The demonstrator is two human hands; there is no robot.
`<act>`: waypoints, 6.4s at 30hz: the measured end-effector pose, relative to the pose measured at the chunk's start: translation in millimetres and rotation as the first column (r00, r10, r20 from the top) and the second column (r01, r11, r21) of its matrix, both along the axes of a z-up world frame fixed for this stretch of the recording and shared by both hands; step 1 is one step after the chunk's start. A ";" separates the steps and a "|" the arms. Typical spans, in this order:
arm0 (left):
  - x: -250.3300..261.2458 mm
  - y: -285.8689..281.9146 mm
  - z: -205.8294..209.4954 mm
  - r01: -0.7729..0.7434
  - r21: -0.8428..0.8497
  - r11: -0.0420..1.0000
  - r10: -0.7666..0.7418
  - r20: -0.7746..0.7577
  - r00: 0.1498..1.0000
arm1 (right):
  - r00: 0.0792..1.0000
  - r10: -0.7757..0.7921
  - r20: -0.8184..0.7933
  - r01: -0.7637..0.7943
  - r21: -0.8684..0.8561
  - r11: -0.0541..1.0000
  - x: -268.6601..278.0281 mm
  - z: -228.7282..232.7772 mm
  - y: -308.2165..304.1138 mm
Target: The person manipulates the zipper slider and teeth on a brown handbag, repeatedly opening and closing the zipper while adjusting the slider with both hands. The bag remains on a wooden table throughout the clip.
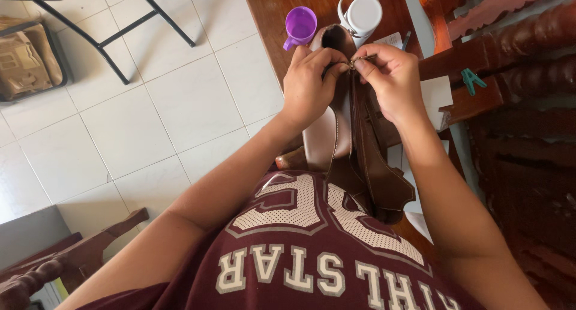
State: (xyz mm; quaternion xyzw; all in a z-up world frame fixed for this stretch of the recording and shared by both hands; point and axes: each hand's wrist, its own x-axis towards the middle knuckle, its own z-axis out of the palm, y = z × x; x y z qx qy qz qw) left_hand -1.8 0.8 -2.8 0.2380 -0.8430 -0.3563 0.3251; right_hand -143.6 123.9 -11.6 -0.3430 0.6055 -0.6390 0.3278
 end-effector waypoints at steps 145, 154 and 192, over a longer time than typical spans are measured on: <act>-15.8 -55.3 -14.0 0.241 0.799 0.551 -0.358 -0.035 0.933 | 0.992 -0.091 -0.089 0.106 0.169 0.980 23.5 32.1 23.9; -12.1 -57.4 -19.4 0.271 0.796 0.541 -0.308 -0.112 0.945 | 0.929 -0.023 -0.370 0.152 0.325 0.934 27.0 36.5 16.6; -9.5 -50.5 11.4 0.291 0.256 0.922 -0.297 -0.019 0.955 | 0.546 0.544 -0.637 -0.207 0.527 0.824 -40.8 87.6 -45.2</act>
